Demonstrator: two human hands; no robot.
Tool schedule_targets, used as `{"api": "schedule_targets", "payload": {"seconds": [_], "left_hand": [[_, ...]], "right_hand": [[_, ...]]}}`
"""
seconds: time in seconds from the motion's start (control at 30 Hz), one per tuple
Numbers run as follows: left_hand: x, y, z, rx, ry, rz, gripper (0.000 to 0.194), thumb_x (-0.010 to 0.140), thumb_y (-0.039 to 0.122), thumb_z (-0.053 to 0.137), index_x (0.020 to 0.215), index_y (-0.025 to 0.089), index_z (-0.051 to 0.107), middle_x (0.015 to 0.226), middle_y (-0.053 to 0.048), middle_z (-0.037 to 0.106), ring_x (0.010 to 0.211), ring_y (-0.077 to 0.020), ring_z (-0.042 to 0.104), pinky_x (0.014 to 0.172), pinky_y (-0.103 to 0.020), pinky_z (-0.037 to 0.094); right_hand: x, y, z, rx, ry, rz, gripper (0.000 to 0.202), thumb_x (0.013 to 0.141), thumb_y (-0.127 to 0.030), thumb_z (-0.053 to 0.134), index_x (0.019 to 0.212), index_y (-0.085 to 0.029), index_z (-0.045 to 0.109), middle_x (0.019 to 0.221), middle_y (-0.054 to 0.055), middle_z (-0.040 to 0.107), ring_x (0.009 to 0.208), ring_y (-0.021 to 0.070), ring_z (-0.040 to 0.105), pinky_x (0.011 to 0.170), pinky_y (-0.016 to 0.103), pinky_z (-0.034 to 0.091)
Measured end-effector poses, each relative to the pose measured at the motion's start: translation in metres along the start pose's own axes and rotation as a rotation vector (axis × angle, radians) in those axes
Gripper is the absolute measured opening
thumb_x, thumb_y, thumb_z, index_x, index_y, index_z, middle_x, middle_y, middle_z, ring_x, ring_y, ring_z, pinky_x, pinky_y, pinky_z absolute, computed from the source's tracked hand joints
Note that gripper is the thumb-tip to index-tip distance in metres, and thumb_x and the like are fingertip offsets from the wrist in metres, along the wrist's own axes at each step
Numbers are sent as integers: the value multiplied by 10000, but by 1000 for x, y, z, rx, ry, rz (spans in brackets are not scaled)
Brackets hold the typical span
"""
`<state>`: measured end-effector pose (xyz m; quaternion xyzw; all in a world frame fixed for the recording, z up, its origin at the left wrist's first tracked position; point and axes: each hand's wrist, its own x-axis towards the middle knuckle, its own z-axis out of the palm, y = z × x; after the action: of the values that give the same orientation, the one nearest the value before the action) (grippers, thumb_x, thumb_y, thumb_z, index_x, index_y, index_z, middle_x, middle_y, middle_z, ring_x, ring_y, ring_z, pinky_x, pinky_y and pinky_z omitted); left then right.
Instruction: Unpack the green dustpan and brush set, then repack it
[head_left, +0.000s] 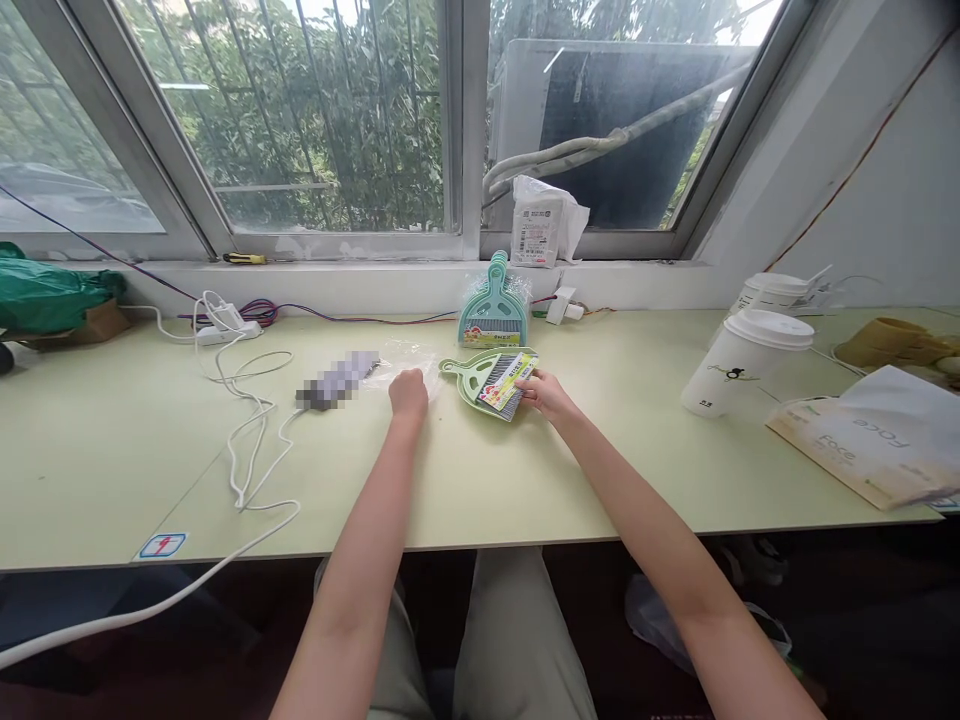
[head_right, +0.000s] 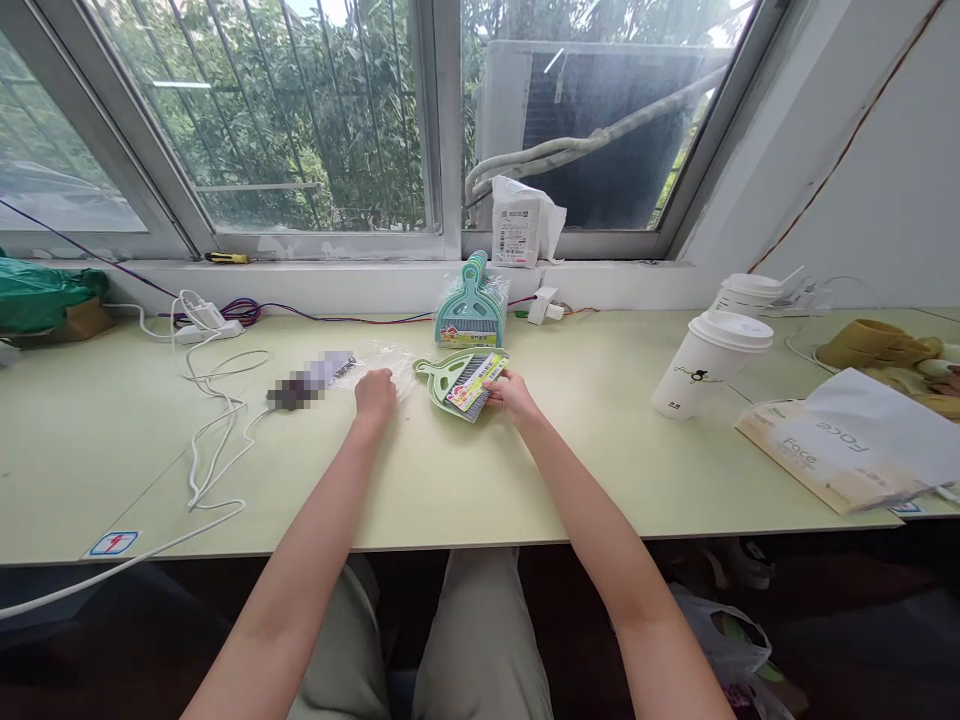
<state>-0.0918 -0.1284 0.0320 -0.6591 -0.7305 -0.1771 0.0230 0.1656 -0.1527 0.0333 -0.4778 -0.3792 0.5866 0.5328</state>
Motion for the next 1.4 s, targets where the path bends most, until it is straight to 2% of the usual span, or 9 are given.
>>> {"api": "schedule_targets", "payload": {"seconds": [0.3,0.6,0.67,0.8,0.87,0.97,1.13,1.23,1.4], "left_hand": [[-8,14,-6,-308,212,239,387,905,142,329,1175,140,606,1103,-134,651,1033,-256,589,881,-349,447],[-25,40,-17,-593,157,503,321,920,249,401,1178,229,592,1269,-86,566,1228,-228,480,1054,-379,353],[-30,46,-24,-652,272,404,375,913,314,448,1273,233,513,1412,-95,434,1347,-246,343,1110,-416,276],[-25,46,-31,-847,483,-74,733,895,446,482,1481,229,98,1542,-150,175,1421,-259,200,1111,-439,273],[-17,43,-27,-1074,348,-154,745,908,489,439,1483,245,33,1526,-152,232,1369,-239,334,1056,-402,367],[-9,45,-14,-1463,-51,-61,636,896,521,447,1438,261,239,1363,-110,502,1173,-220,559,952,-376,476],[-23,67,-1,-1753,-444,43,490,796,455,637,1194,180,556,1143,-90,663,1090,-238,611,982,-402,467],[-32,76,-2,-1792,-568,100,465,780,428,664,1157,166,588,1212,-97,636,1154,-246,577,1024,-405,434],[-33,73,-7,-1764,-553,92,501,755,380,702,1194,174,578,1250,-96,617,1179,-251,559,1030,-405,426]], "right_hand": [[-5,5,12,15,-112,2,286,699,-77,676,967,-160,623,854,55,745,731,190,718,713,322,601],[-10,12,24,143,-55,-89,142,725,-91,693,847,-139,640,918,77,734,832,203,705,827,367,590],[-10,12,25,175,-67,-129,159,727,-112,700,872,-145,643,943,73,731,864,204,700,850,370,584],[-10,12,25,218,-95,-206,202,717,-160,719,907,-161,649,979,59,724,906,207,691,864,375,580],[-9,13,26,225,-101,-222,227,701,-175,735,911,-165,648,978,54,723,905,207,690,860,378,581],[-10,14,28,228,-93,-224,267,684,-199,751,924,-169,638,974,53,721,902,205,689,868,381,578],[-13,13,31,261,-9,-273,285,679,-252,757,912,-180,610,984,52,711,960,207,675,910,377,559],[-14,11,31,262,33,-302,292,677,-275,759,903,-191,594,981,49,705,986,211,666,921,380,555],[-15,8,31,244,24,-305,311,660,-269,770,898,-185,589,936,49,705,944,207,674,900,380,564]]}}
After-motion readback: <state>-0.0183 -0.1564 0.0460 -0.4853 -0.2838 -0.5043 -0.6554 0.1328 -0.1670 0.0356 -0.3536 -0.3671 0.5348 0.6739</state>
